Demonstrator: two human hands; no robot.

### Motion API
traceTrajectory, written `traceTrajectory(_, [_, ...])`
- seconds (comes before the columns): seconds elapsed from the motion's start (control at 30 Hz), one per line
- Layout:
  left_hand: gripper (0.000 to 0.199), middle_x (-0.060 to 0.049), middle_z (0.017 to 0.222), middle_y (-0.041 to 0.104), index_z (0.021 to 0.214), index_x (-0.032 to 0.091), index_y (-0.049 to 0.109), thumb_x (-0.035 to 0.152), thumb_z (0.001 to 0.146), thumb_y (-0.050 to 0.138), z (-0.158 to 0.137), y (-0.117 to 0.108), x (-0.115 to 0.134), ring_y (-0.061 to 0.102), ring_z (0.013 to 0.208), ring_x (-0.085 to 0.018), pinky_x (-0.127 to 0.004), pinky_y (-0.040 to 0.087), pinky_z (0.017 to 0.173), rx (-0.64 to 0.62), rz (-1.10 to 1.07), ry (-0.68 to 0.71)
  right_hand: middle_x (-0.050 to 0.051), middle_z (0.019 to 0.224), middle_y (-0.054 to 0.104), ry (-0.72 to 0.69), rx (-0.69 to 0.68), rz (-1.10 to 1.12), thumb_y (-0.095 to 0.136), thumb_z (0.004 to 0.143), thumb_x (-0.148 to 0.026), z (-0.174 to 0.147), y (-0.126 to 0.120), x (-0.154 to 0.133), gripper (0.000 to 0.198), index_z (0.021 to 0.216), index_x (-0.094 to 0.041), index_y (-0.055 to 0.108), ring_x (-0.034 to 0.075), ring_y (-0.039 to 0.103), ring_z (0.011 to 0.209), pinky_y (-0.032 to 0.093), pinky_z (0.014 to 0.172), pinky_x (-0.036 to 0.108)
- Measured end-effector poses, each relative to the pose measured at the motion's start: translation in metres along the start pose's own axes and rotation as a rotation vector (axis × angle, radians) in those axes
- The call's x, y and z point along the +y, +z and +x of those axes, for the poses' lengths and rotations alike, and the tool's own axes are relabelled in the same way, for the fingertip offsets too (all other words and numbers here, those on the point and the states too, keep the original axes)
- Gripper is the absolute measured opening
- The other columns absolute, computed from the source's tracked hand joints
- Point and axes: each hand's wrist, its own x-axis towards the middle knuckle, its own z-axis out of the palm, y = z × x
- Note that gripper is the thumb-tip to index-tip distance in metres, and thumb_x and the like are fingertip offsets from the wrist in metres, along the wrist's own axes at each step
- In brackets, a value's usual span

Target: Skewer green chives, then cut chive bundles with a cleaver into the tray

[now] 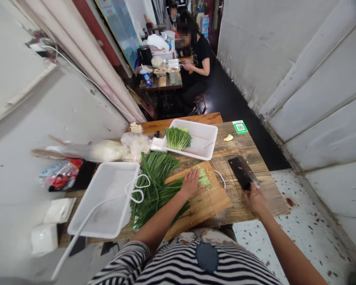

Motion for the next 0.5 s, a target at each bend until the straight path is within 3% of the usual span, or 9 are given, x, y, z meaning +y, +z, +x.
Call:
traceTrajectory(0.2, [0.066,-0.016,0.154,0.03,0.147,0.01,0.029,0.049,0.094,0.033,-0.005,0.01,0.001,0.026,0.144,-0.028,-0.046,0.024,0.117,0.088,0.01,0.03,0.023,0.106,0.062,0.006,0.036,0.016,0.05,0.086,-0.027,-0.019,-0.019,-0.01,0.058,0.138,-0.005,0.037,0.026,0.067,0.082,0.042,0.067,0.032])
traceTrajectory(0.3, [0.068,-0.017,0.154,0.031,0.148,0.01,0.028,0.048,0.092,0.038,-0.005,0.016,0.003,0.027,0.144,-0.028,-0.048,0.025,0.116,0.101,0.03,0.02,0.018,0.096,0.066,-0.039,0.078,0.068,0.045,0.091,-0.03,-0.049,-0.03,-0.016,0.048,0.134,-0.008,0.041,0.024,0.066,0.076,0.042,0.065,0.03])
traceTrajectory(0.4, [0.071,-0.016,0.153,0.033,0.149,0.011,0.027,0.049,0.091,0.042,-0.004,0.019,0.003,0.027,0.144,-0.026,-0.047,0.026,0.115,0.111,0.067,0.026,0.012,0.081,0.068,-0.136,0.028,0.089,0.034,0.097,-0.032,-0.088,-0.036,-0.037,0.033,0.117,-0.013,0.052,0.022,0.065,0.069,0.04,0.06,0.028])
traceTrajectory(0.5, [0.07,-0.017,0.153,0.033,0.148,0.01,0.028,0.049,0.091,0.042,-0.004,0.018,0.003,0.028,0.143,-0.026,-0.046,0.026,0.115,0.117,0.075,0.034,0.009,0.08,0.069,-0.277,-0.082,0.074,0.031,0.097,-0.027,-0.116,-0.038,-0.071,0.027,0.104,-0.016,0.055,0.019,0.065,0.069,0.039,0.059,0.025])
